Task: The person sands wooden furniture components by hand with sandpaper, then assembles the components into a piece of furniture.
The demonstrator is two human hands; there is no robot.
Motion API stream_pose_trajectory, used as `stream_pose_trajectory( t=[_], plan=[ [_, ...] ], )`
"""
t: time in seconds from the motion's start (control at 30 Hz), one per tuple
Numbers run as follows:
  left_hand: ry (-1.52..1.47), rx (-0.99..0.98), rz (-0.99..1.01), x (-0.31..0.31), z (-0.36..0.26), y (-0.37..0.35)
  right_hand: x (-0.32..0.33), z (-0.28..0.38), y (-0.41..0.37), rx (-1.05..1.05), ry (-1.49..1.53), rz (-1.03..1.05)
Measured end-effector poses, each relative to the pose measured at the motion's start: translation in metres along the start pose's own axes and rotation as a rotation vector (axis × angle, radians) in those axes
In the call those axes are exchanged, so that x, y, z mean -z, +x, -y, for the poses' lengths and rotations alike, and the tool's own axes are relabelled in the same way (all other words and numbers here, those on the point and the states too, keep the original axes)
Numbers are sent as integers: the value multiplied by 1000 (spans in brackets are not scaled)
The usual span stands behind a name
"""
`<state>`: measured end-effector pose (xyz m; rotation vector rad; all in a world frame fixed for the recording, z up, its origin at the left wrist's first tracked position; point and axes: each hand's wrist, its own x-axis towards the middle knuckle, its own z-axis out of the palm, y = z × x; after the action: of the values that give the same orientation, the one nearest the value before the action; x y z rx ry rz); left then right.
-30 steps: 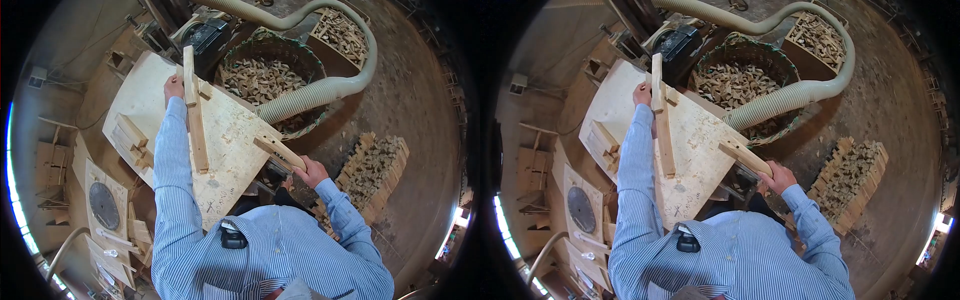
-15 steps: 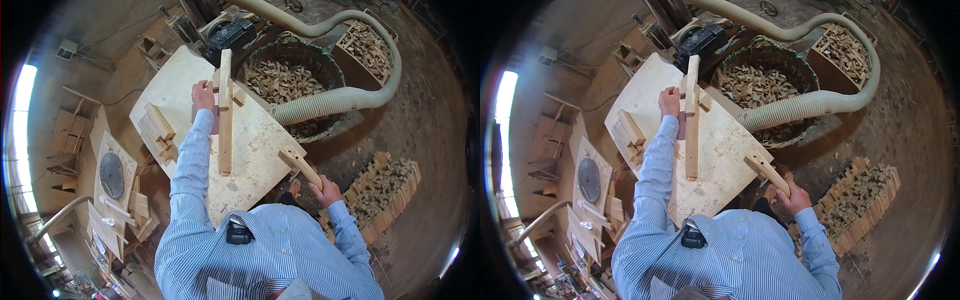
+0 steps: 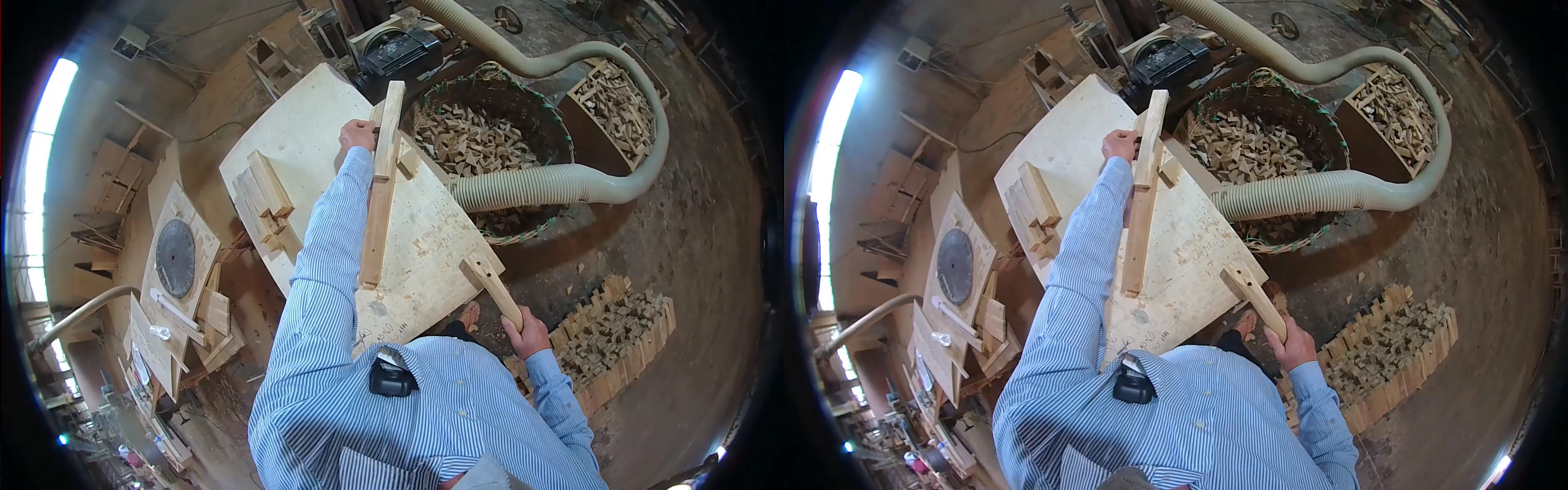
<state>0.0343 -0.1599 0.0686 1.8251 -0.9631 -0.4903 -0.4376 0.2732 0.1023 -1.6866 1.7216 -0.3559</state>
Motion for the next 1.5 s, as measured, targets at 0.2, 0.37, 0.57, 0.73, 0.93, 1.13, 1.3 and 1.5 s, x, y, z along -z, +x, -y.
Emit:
stream_pose_trajectory(
  t=[0.2,0.37,0.57,0.73,0.93,1.13,1.3,1.5],
  plan=[
    [-127,151,22,18,-48,-23,-8,-5,1,11,-14,-3],
    [-151,173,24,24,-53,-19,-16,0,3,27,-12,-20],
    [-217,162,32,26,-50,9,-21,18,22,39,-17,-27],
    [-127,164,34,29,-54,48,-23,43,49,45,-34,-40],
    [-100,162,44,31,-55,103,-24,82,88,52,-59,-30],
    [-115,142,45,31,-55,140,-21,117,117,33,-28,-16],
    [-102,125,20,18,-39,172,-20,135,134,27,-35,-18],
    [-85,120,12,13,-28,191,-20,146,136,2,-34,-40]
  ],
)
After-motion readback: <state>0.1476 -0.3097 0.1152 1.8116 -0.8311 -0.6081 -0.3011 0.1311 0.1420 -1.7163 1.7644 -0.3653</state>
